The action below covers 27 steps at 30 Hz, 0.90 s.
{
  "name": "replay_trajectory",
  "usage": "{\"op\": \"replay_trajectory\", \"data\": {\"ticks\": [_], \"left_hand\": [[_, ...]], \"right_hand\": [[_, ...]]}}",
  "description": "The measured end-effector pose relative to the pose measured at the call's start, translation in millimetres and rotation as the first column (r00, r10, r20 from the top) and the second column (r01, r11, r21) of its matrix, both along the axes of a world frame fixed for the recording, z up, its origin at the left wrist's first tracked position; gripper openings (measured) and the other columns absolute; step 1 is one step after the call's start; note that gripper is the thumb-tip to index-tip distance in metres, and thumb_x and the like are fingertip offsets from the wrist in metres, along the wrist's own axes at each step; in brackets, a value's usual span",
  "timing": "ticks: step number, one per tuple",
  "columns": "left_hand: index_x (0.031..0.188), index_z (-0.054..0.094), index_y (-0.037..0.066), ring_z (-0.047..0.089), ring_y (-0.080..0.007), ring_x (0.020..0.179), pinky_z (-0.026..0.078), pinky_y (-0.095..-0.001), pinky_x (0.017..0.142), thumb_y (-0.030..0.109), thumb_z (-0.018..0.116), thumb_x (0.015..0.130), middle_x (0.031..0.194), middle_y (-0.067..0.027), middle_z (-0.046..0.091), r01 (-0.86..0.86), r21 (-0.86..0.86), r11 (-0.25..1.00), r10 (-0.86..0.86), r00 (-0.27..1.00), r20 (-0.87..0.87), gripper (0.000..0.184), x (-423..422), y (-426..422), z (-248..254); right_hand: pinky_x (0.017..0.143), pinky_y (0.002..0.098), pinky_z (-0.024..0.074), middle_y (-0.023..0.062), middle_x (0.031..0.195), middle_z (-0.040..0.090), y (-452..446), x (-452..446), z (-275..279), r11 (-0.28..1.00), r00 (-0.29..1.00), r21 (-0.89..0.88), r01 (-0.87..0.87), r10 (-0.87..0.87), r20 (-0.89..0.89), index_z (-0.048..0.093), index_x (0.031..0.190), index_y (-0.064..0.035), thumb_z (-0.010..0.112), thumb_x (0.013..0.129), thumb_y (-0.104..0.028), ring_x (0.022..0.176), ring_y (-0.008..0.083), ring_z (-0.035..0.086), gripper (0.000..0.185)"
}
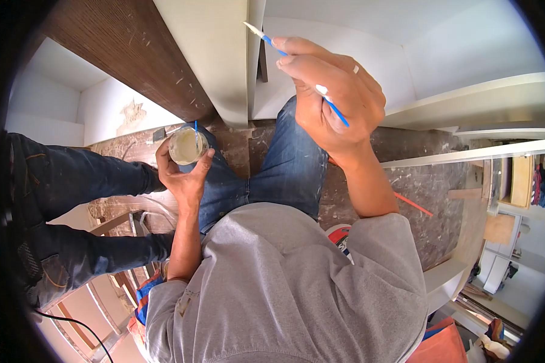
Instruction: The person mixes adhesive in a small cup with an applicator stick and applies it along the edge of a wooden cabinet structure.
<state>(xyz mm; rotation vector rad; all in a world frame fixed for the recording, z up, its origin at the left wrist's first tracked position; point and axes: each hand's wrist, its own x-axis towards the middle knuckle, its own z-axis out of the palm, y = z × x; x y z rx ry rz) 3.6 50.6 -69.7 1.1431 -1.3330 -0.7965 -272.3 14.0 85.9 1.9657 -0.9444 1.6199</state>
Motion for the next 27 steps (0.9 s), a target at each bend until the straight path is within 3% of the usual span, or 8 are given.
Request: {"op": "replay_trajectory", "data": {"ticks": [8, 13, 20, 27], "left_hand": [[0.130, 0.061, 0.003, 0.068, -0.0225, 0.115, 0.051, -0.0382, 0.104, 0.021, 0.101, 0.072, 0.124, -0.0131, 0.071, -0.003, 0.014, 1.000, 0.003, 1.000, 0.003, 0.073, 2, -1, -4], [0.130, 0.060, 0.002, 0.068, -0.0223, 0.113, 0.052, -0.0383, 0.103, 0.020, 0.101, 0.072, 0.123, -0.0131, 0.070, -0.002, 0.005, 1.000, 0.002, 1.000, 0.016, 0.074, 2, -2, -3], [0.131, 0.058, 0.001, 0.067, -0.0236, 0.114, 0.051, -0.0386, 0.105, 0.018, 0.101, 0.072, 0.125, -0.0135, 0.068, 0.003, 0.021, 1.000, -0.003, 1.000, -0.017, 0.075, 4, 0, -6], [0.132, 0.057, 0.001, 0.066, -0.0235, 0.114, 0.051, -0.0393, 0.105, 0.018, 0.102, 0.072, 0.126, -0.0136, 0.067, 0.018, -0.002, 1.000, -0.018, 0.999, -0.031, 0.077, 3, -1, -7]], "right_hand": [[0.061, 0.0254, 0.0552, 0.0065, 0.097, 0.083, 10, 8, -13, 0.986, 0.995, 0.165, 0.028, -0.011, -0.102, 0.073, 0.100, -0.0079, 0.073, 0.070, 0.017, 0.070, 0.0176, 0.073, 0.039], [0.060, 0.0258, 0.0542, 0.0059, 0.098, 0.083, -5, 6, -4, 1.000, 0.997, 0.001, 0.029, -0.029, -0.068, 0.073, 0.099, -0.0085, 0.072, 0.070, 0.017, 0.069, 0.0164, 0.073, 0.039], [0.059, 0.0258, 0.0533, 0.0051, 0.098, 0.083, 7, 8, -13, 0.996, 0.993, 0.090, 0.024, -0.014, -0.119, 0.073, 0.099, -0.0087, 0.071, 0.071, 0.015, 0.068, 0.0163, 0.072, 0.037], [0.059, 0.0257, 0.0530, 0.0040, 0.096, 0.083, 2, 5, -1, 0.998, 0.995, -0.010, 0.068, -0.068, -0.071, 0.072, 0.098, -0.0087, 0.071, 0.073, 0.015, 0.067, 0.0165, 0.072, 0.035]]}}
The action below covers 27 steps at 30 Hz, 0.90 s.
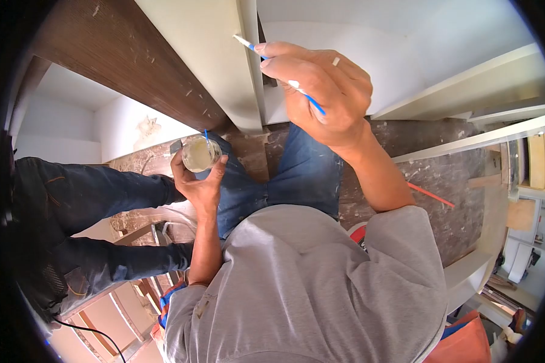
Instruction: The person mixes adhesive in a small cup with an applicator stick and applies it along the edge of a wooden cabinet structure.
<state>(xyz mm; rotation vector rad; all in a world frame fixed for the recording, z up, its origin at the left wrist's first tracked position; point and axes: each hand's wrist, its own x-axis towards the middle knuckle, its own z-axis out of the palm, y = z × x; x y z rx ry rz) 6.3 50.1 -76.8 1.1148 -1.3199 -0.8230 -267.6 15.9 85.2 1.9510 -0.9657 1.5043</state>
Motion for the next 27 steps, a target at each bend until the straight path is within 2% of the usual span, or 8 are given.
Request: {"op": "replay_trajectory", "data": {"ticks": [3, 5, 8, 16, 20, 23, 26, 27], "left_hand": [[0.133, 0.057, 0.001, 0.066, -0.0233, 0.114, 0.051, -0.0390, 0.105, 0.018, 0.102, 0.072, 0.126, -0.0137, 0.067, 0.001, -0.005, 1.000, -0.001, 1.000, -0.011, 0.077, 0, 0, 1], [0.133, 0.056, 0.001, 0.066, -0.0232, 0.114, 0.051, -0.0387, 0.105, 0.018, 0.102, 0.072, 0.126, -0.0136, 0.067, 0.003, -0.009, 1.000, -0.003, 1.000, -0.031, 0.078, 0, -1, 0], [0.133, 0.056, 0.001, 0.066, -0.0232, 0.115, 0.051, -0.0386, 0.105, 0.017, 0.101, 0.072, 0.127, -0.0137, 0.067, 0.020, -0.003, 1.000, -0.020, 0.999, -0.030, 0.077, 0, -2, 0], [0.134, 0.056, 0.001, 0.066, -0.0234, 0.115, 0.051, -0.0390, 0.106, 0.016, 0.101, 0.072, 0.129, -0.0145, 0.066, 0.011, -0.025, 1.000, -0.011, 1.000, -0.001, 0.078, 1, -2, -1], [0.134, 0.055, 0.001, 0.065, -0.0237, 0.117, 0.051, -0.0395, 0.107, 0.016, 0.101, 0.072, 0.131, -0.0148, 0.065, 0.013, 0.008, 1.000, -0.013, 0.999, -0.031, 0.079, 1, -1, -1], [0.134, 0.055, 0.001, 0.065, -0.0240, 0.117, 0.050, -0.0399, 0.107, 0.017, 0.101, 0.072, 0.131, -0.0149, 0.065, 0.012, -0.008, 1.000, -0.012, 1.000, -0.021, 0.079, 1, -1, -4], [0.134, 0.055, 0.001, 0.065, -0.0241, 0.117, 0.050, -0.0399, 0.107, 0.017, 0.102, 0.072, 0.131, -0.0149, 0.065, 0.016, 0.002, 1.000, -0.016, 1.000, -0.012, 0.079, 0, 0, -3], [0.134, 0.055, 0.001, 0.065, -0.0242, 0.117, 0.050, -0.0399, 0.107, 0.017, 0.102, 0.072, 0.131, -0.0150, 0.065, 0.015, 0.002, 1.000, -0.015, 1.000, -0.010, 0.079, 0, 0, -3]], "right_hand": [[0.061, 0.0267, 0.0553, 0.0080, 0.095, 0.083, 5, 1, 2, 0.999, 1.000, 0.027, -0.029, 0.029, 0.003, 0.070, 0.100, -0.0067, 0.072, 0.077, 0.015, 0.072, 0.0184, 0.074, 0.031], [0.065, 0.0285, 0.0598, 0.0178, 0.095, 0.082, 18, 1, 3, 0.987, 0.997, 0.153, -0.047, 0.056, -0.050, 0.066, 0.103, -0.0028, 0.074, 0.085, 0.016, 0.078, 0.0226, 0.079, 0.027], [0.057, 0.0256, 0.0523, 0.0032, 0.097, 0.083, 11, 3, -12, 0.991, 1.000, 0.135, 0.010, -0.006, -0.026, 0.073, 0.097, -0.0099, 0.071, 0.072, 0.014, 0.068, 0.0157, 0.071, 0.034], [0.059, 0.0267, 0.0530, 0.0037, 0.097, 0.083, 4, -1, 4, 1.000, 1.000, -0.011, 0.013, -0.013, 0.023, 0.073, 0.096, -0.0104, 0.073, 0.071, 0.013, 0.068, 0.0163, 0.071, 0.034], [0.060, 0.0267, 0.0535, 0.0038, 0.097, 0.083, 14, 3, -1, 0.997, 1.000, 0.072, -0.019, 0.018, 0.014, 0.073, 0.097, -0.0102, 0.074, 0.071, 0.013, 0.069, 0.0168, 0.072, 0.035], [0.064, 0.0268, 0.0582, 0.0146, 0.094, 0.082, 22, 5, -3, 0.979, 0.996, 0.205, 0.019, -0.002, -0.085, 0.067, 0.101, -0.0043, 0.075, 0.082, 0.017, 0.076, 0.0215, 0.079, 0.029], [0.060, 0.0256, 0.0532, 0.0039, 0.098, 0.083, 11, 1, -9, 0.992, 0.999, 0.122, 0.038, -0.033, -0.043, 0.073, 0.099, -0.0101, 0.073, 0.071, 0.014, 0.069, 0.0174, 0.073, 0.036], [0.060, 0.0254, 0.0531, 0.0040, 0.098, 0.083, 9, -1, -7, 0.995, 0.999, 0.090, 0.032, -0.028, -0.038, 0.073, 0.099, -0.0101, 0.073, 0.071, 0.014, 0.069, 0.0174, 0.073, 0.037]]}}
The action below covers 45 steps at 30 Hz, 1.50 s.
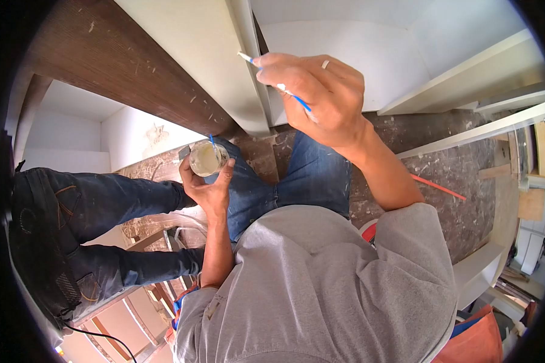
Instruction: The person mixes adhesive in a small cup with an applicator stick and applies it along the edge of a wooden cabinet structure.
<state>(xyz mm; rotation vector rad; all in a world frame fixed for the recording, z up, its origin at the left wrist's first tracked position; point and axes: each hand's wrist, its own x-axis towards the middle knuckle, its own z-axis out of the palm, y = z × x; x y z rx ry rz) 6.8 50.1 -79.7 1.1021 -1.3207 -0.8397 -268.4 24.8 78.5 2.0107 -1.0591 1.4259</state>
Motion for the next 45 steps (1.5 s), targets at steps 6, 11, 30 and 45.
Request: {"op": "replay_trajectory", "data": {"ticks": [6, 11, 30, 45], "left_hand": [[0.134, 0.055, 0.001, 0.065, -0.0249, 0.117, 0.050, -0.0400, 0.108, 0.018, 0.102, 0.072, 0.132, -0.0156, 0.065, -0.005, 0.012, 1.000, 0.005, 1.000, 0.003, 0.080, 1, 0, 1], [0.134, 0.055, 0.001, 0.065, -0.0246, 0.117, 0.050, -0.0396, 0.107, 0.018, 0.102, 0.071, 0.132, -0.0152, 0.065, -0.019, 0.011, 1.000, 0.019, 1.000, -0.006, 0.081, 2, -2, -3], [0.134, 0.057, 0.002, 0.066, -0.0240, 0.114, 0.052, -0.0398, 0.104, 0.015, 0.102, 0.070, 0.126, -0.0132, 0.066, -0.015, 0.009, 1.000, 0.015, 1.000, -0.005, 0.079, 0, -3, -7], [0.120, 0.068, 0.005, 0.067, -0.0177, 0.097, 0.049, -0.0295, 0.079, 0.012, 0.093, 0.067, 0.117, -0.0084, 0.074, -0.033, -0.170, 0.985, 0.050, 0.994, 0.093, 0.059, -23, -13, 24]], "right_hand": [[0.059, 0.0251, 0.0528, 0.0042, 0.098, 0.083, -3, -2, 13, 0.993, 0.998, -0.113, -0.017, 0.024, 0.062, 0.073, 0.098, -0.0099, 0.073, 0.071, 0.013, 0.066, 0.0170, 0.072, 0.035], [0.060, 0.0259, 0.0537, 0.0041, 0.099, 0.083, 6, 0, 1, 0.999, 0.999, 0.027, -0.033, 0.032, 0.037, 0.073, 0.097, -0.0101, 0.074, 0.072, 0.012, 0.066, 0.0166, 0.071, 0.034], [0.059, 0.0263, 0.0529, 0.0046, 0.098, 0.083, 6, 1, 4, 0.998, 1.000, 0.058, 0.010, -0.009, -0.008, 0.073, 0.096, -0.0102, 0.076, 0.073, 0.011, 0.069, 0.0163, 0.073, 0.032], [0.073, 0.0284, 0.0626, 0.0095, 0.096, 0.082, 40, 21, 35, 0.791, 0.897, 0.480, -0.381, 0.189, 0.401, 0.072, 0.099, -0.0035, 0.079, 0.091, 0.003, 0.083, 0.0186, 0.080, 0.012]]}}
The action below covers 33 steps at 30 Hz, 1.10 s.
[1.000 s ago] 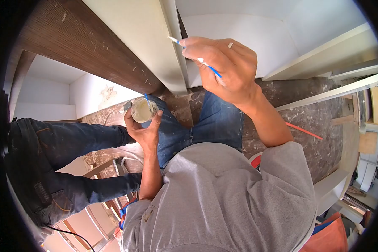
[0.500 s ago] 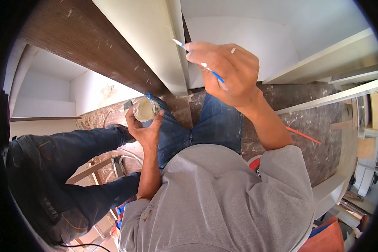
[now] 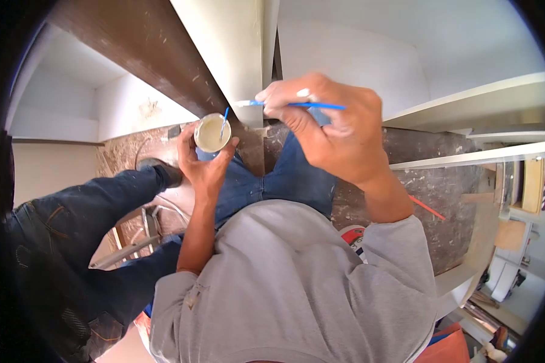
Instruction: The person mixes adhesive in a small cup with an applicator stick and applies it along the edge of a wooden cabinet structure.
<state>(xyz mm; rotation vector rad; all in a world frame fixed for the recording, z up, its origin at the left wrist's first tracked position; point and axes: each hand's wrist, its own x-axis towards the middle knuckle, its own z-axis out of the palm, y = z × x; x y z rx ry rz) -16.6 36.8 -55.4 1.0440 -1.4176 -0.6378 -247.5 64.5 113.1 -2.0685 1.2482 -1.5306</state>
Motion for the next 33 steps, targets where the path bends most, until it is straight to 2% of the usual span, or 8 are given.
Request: {"op": "replay_trajectory", "data": {"ticks": [3, 6, 9, 17, 20, 27, 32, 33], "left_hand": [[0.121, 0.067, 0.005, 0.068, -0.0180, 0.098, 0.048, -0.0283, 0.078, 0.010, 0.093, 0.065, 0.118, -0.0082, 0.074, 0.019, 0.009, 1.000, -0.019, 0.998, 0.061, 0.062, -8, -3, 8], [0.123, 0.066, 0.006, 0.067, -0.0166, 0.100, 0.050, -0.0295, 0.080, 0.011, 0.095, 0.066, 0.122, -0.0082, 0.073, 0.078, -0.014, 0.997, -0.076, 0.992, 0.100, 0.064, -12, -6, 6], [0.123, 0.065, 0.007, 0.065, -0.0142, 0.097, 0.049, -0.0293, 0.081, 0.011, 0.094, 0.067, 0.123, -0.0072, 0.073, 0.106, -0.040, 0.994, -0.100, 0.986, 0.130, 0.064, -18, -7, 12], [0.124, 0.066, 0.006, 0.066, -0.0145, 0.097, 0.049, -0.0290, 0.081, 0.011, 0.094, 0.067, 0.123, -0.0068, 0.073, 0.099, -0.062, 0.993, -0.089, 0.984, 0.155, 0.064, -25, -8, 14], [0.119, 0.068, 0.004, 0.071, -0.0293, 0.110, 0.058, -0.0381, 0.093, 0.007, 0.094, 0.063, 0.120, -0.0142, 0.072, 0.104, -0.036, 0.994, -0.098, 0.985, 0.142, 0.062, -27, -5, 20], [0.119, 0.067, 0.004, 0.071, -0.0317, 0.111, 0.057, -0.0397, 0.095, 0.008, 0.094, 0.063, 0.120, -0.0155, 0.073, 0.106, -0.073, 0.992, -0.094, 0.984, 0.152, 0.062, -30, -4, 19], [0.120, 0.066, 0.004, 0.071, -0.0277, 0.107, 0.056, -0.0368, 0.090, 0.009, 0.093, 0.063, 0.119, -0.0131, 0.072, 0.110, -0.049, 0.993, -0.101, 0.982, 0.156, 0.063, -26, -7, 15], [0.121, 0.066, 0.005, 0.069, -0.0231, 0.103, 0.054, -0.0338, 0.087, 0.010, 0.094, 0.065, 0.119, -0.0110, 0.073, 0.104, -0.025, 0.994, -0.099, 0.984, 0.150, 0.063, -25, -7, 13]], "right_hand": [[0.076, 0.0317, 0.0644, 0.0170, 0.093, 0.080, 5, 5, -4, 0.983, 0.994, 0.161, -0.092, 0.100, -0.046, 0.070, 0.097, 0.0028, 0.078, 0.090, 0.009, 0.089, 0.0244, 0.080, 0.012], [0.068, 0.0292, 0.0607, 0.0081, 0.093, 0.081, 3, 8, -15, 0.991, 0.995, 0.125, -0.050, 0.061, -0.083, 0.074, 0.100, -0.0053, 0.081, 0.087, 0.003, 0.080, 0.0219, 0.080, 0.017], [0.067, 0.0307, 0.0596, 0.0085, 0.091, 0.080, 1, 11, -21, 0.981, 0.990, 0.196, -0.015, 0.043, -0.135, 0.075, 0.099, -0.0057, 0.081, 0.084, 0.005, 0.078, 0.0250, 0.078, 0.019], [0.064, 0.0341, 0.0588, 0.0082, 0.088, 0.078, -4, 15, -22, 0.990, 0.988, 0.140, -0.009, 0.031, -0.153, 0.075, 0.098, -0.0084, 0.081, 0.084, 0.000, 0.076, 0.0265, 0.077, 0.018], [0.061, 0.0360, 0.0572, 0.0066, 0.086, 0.078, -5, 20, -24, 0.991, 0.971, 0.134, 0.011, 0.021, -0.239, 0.075, 0.098, -0.0106, 0.080, 0.085, -0.004, 0.072, 0.0270, 0.075, 0.015], [0.057, 0.0378, 0.0547, 0.0051, 0.084, 0.077, -8, 26, -36, 0.996, 0.926, 0.071, 0.062, -0.031, -0.376, 0.075, 0.097, -0.0121, 0.079, 0.085, -0.008, 0.068, 0.0281, 0.073, 0.013], [0.062, 0.0318, 0.0574, 0.0069, 0.085, 0.078, -4, 16, -20, 0.987, 0.992, 0.156, 0.048, -0.028, -0.126, 0.076, 0.098, -0.0080, 0.079, 0.087, -0.002, 0.072, 0.0242, 0.076, 0.013], [0.063, 0.0304, 0.0579, 0.0073, 0.084, 0.078, -3, 13, -17, 0.986, 0.998, 0.159, 0.043, -0.035, -0.055, 0.076, 0.099, -0.0069, 0.079, 0.087, -0.001, 0.073, 0.0231, 0.077, 0.013]]}}
